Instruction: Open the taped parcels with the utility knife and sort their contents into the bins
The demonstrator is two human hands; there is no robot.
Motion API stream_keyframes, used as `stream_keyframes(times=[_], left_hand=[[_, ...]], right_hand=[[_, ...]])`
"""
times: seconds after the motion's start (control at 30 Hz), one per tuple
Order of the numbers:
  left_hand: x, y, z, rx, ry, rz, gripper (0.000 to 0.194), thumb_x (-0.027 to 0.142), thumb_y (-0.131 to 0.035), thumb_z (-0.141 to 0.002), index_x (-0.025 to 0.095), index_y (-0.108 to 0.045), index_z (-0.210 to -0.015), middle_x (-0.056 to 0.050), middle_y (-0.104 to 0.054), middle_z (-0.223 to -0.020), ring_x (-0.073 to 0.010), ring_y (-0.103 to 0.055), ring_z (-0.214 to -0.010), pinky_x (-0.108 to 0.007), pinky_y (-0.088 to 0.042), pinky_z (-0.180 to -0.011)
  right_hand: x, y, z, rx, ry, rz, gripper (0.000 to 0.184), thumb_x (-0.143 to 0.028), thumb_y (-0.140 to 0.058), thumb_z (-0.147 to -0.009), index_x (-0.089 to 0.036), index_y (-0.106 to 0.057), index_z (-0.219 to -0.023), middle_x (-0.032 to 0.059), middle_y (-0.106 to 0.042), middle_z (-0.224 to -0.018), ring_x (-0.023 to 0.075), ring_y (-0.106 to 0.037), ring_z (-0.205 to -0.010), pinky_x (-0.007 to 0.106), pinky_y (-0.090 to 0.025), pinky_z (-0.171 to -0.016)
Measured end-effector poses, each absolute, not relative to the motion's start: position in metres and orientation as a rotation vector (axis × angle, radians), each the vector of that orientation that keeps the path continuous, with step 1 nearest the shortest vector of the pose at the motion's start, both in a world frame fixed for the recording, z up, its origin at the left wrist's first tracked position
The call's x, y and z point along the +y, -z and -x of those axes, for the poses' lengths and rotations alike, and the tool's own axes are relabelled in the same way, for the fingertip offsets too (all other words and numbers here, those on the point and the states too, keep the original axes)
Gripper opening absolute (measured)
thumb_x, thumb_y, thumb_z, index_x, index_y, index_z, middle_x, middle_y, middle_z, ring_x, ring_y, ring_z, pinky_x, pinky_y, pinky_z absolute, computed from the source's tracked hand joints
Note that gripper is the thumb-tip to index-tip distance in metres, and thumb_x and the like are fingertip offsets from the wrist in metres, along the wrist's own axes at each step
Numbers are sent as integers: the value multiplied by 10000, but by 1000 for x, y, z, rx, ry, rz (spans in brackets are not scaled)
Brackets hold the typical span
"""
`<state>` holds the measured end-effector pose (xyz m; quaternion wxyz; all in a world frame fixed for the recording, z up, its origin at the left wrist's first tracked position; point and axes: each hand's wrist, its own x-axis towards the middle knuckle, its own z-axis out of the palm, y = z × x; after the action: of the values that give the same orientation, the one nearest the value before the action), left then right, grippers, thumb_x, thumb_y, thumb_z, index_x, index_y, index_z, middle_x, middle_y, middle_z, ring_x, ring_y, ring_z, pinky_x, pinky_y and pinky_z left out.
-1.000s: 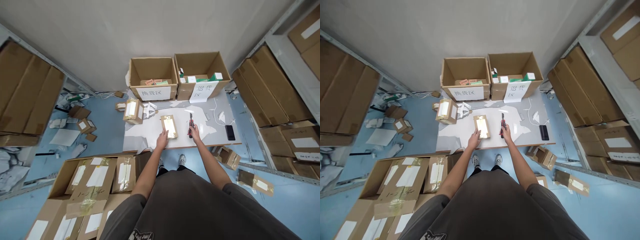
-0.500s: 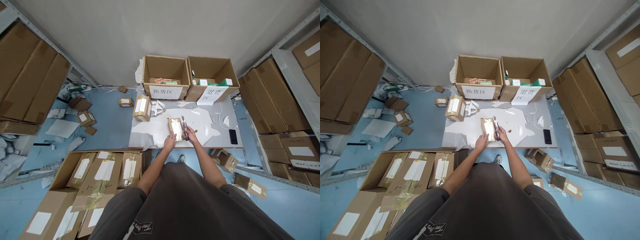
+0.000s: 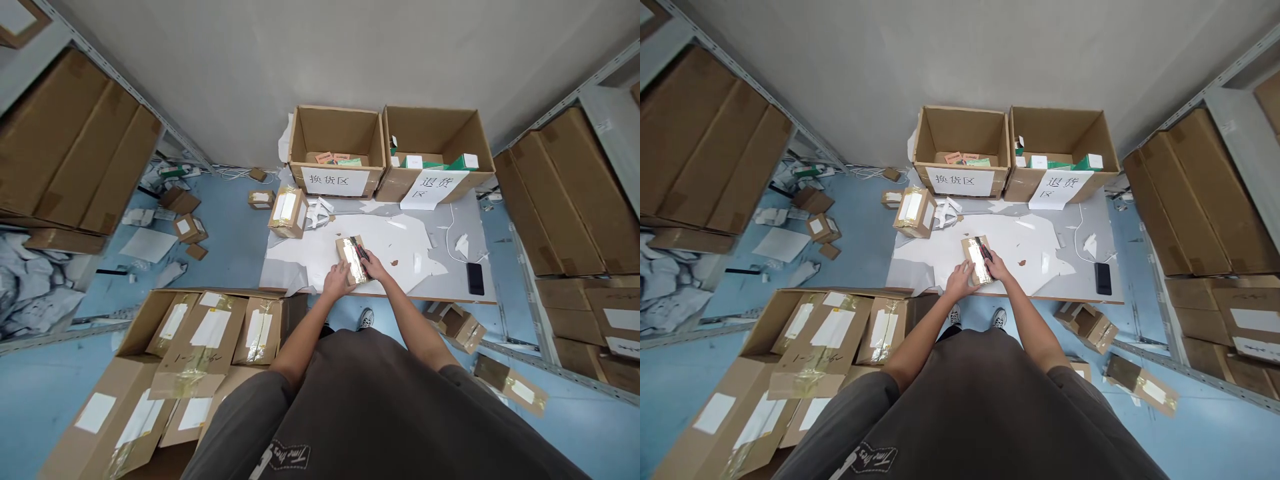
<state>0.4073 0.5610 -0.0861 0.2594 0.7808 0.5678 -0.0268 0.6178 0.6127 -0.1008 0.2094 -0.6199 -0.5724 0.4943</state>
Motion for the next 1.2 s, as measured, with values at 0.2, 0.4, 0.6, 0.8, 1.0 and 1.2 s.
stream_keyframes(times=[0.2,0.4,0.6,0.8,1.0,1.2], left_hand=[[626,74,-395,1500,201,-2098,1197,725,-823,-808,264,-260,-1759,-122,-80,-1871,-402,-192,-1690,-501,-403,-1280],[649,77,-409,1399,329,-2134,1339,683,-857,-768,209,-130,-1789,-156,12,-1870,-399,-29,-1723,-523,-284,-1343],[652,84,-405,1399,364,-2123,1390,648,-892,-743,225,-80,-1790,-184,27,-1862,-406,-10,-1724,-555,-256,-1344],[651,87,-403,1417,352,-2099,1387,662,-890,-744,266,-75,-1795,-156,12,-1870,-437,1,-1717,-578,-249,-1343],[651,86,-402,1411,335,-2106,1390,705,-878,-752,258,-77,-1796,-163,-10,-1869,-435,4,-1718,-564,-242,-1348],[650,87,-398,1421,321,-2103,1426,704,-886,-741,239,-51,-1800,-142,-40,-1872,-409,-11,-1722,-529,-258,-1351]], right_hand=[[627,96,-614,-1860,-1165,1859,736,-214,-512,-978,-195,-401,-1705,143,-712,-1466,324,-680,-1308,493,-511,-1164],[626,86,-603,-2031,-1038,1982,759,-204,-473,-1010,-176,-320,-1753,142,-696,-1500,303,-671,-1334,413,-515,-1147],[634,61,-581,-2243,-1009,2174,738,-186,-435,-1065,-151,-245,-1778,209,-698,-1463,304,-692,-1271,369,-505,-1077],[643,40,-561,-2334,-1012,2266,801,-194,-499,-1038,-115,-203,-1779,244,-721,-1404,330,-699,-1255,375,-509,-1027],[643,29,-558,-2376,-1020,2296,833,-183,-564,-1024,-128,-216,-1778,254,-716,-1406,347,-700,-1274,383,-512,-1026],[637,24,-554,-2319,-1060,2324,889,-174,-629,-1011,-159,-193,-1786,256,-691,-1441,355,-696,-1300,380,-516,-1012]])
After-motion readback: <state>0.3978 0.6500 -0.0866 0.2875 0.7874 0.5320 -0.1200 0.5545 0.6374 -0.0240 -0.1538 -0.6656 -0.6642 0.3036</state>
